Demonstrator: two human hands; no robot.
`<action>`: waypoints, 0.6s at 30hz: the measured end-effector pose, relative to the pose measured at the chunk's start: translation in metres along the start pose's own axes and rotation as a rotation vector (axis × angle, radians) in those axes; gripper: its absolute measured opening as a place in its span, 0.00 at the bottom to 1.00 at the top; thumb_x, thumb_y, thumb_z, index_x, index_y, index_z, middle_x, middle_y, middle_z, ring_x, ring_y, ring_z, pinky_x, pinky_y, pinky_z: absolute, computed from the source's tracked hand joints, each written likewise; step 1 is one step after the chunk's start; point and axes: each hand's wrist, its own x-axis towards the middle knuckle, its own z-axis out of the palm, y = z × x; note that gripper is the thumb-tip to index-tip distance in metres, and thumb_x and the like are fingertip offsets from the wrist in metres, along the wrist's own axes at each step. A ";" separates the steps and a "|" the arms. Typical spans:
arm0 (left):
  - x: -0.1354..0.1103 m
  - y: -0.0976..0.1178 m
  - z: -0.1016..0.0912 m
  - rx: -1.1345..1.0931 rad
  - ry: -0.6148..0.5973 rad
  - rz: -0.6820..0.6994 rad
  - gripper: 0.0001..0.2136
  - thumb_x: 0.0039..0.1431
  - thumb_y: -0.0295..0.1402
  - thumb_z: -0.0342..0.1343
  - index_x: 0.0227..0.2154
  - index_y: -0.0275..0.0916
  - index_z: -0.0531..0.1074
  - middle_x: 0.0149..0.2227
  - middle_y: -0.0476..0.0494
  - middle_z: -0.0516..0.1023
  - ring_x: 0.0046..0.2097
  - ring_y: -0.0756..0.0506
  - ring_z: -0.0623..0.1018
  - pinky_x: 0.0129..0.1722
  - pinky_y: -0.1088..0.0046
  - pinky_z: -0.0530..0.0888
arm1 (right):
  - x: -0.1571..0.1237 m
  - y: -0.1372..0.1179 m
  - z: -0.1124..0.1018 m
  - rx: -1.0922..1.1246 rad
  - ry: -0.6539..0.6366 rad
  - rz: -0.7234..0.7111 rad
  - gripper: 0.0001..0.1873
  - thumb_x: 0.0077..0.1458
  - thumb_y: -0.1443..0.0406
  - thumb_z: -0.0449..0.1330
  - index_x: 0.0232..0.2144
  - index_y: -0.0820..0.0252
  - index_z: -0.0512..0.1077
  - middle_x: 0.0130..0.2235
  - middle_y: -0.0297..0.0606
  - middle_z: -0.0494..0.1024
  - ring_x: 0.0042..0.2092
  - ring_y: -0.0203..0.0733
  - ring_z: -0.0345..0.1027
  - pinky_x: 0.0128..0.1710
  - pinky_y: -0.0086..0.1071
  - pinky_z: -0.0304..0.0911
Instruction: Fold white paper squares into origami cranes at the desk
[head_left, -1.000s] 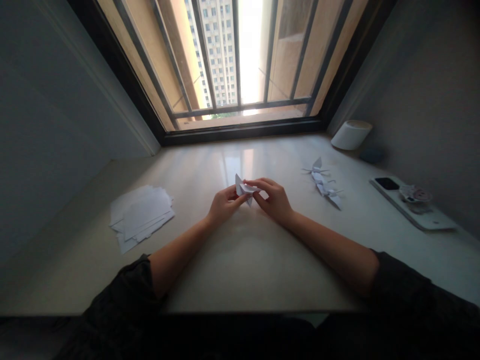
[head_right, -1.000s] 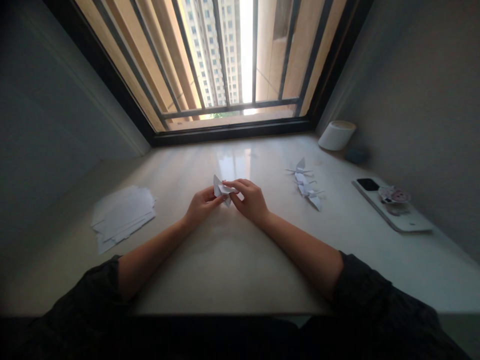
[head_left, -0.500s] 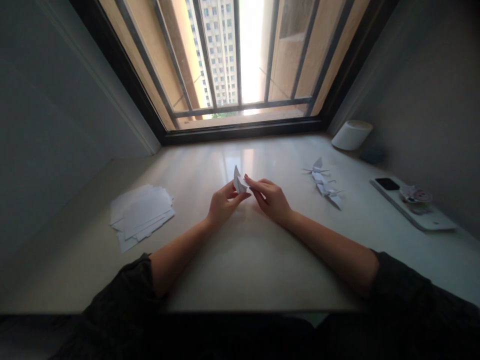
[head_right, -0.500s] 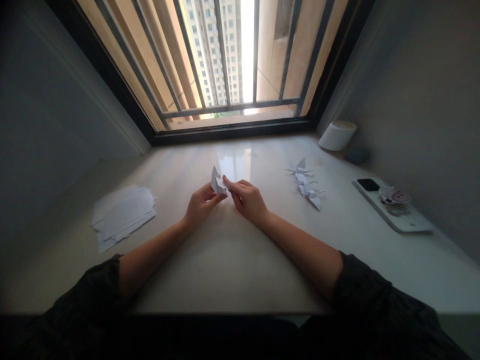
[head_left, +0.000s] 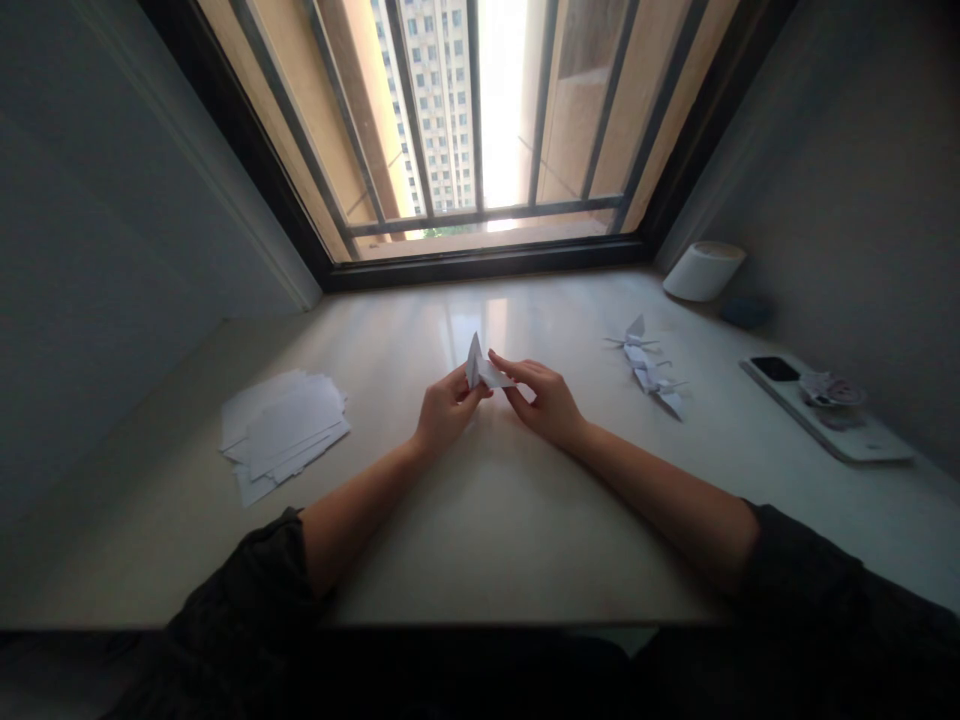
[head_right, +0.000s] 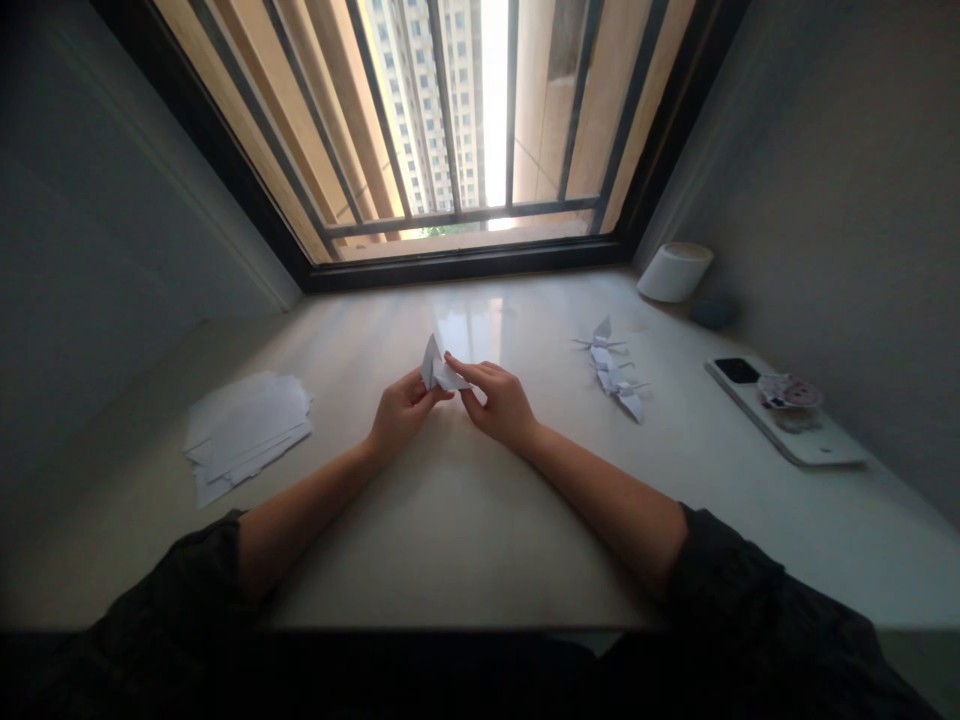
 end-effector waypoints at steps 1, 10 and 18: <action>0.000 0.001 0.000 -0.011 -0.001 0.002 0.19 0.55 0.41 0.59 0.47 0.37 0.73 0.42 0.44 0.79 0.44 0.43 0.79 0.47 0.64 0.77 | 0.000 -0.001 -0.001 0.019 -0.013 -0.014 0.29 0.55 0.70 0.55 0.59 0.52 0.64 0.42 0.40 0.79 0.38 0.42 0.70 0.40 0.38 0.67; -0.002 0.006 -0.001 0.071 -0.032 0.032 0.18 0.56 0.38 0.59 0.48 0.36 0.73 0.42 0.42 0.80 0.45 0.41 0.79 0.46 0.65 0.77 | 0.002 -0.004 -0.003 0.039 -0.044 -0.007 0.28 0.56 0.61 0.60 0.59 0.54 0.65 0.44 0.43 0.79 0.40 0.44 0.69 0.42 0.40 0.68; -0.003 0.003 0.000 0.106 -0.039 0.044 0.17 0.58 0.38 0.57 0.49 0.39 0.73 0.43 0.45 0.79 0.41 0.43 0.80 0.43 0.64 0.80 | 0.001 -0.002 0.002 -0.060 0.004 0.059 0.23 0.57 0.58 0.59 0.54 0.55 0.70 0.34 0.40 0.79 0.34 0.42 0.69 0.36 0.36 0.67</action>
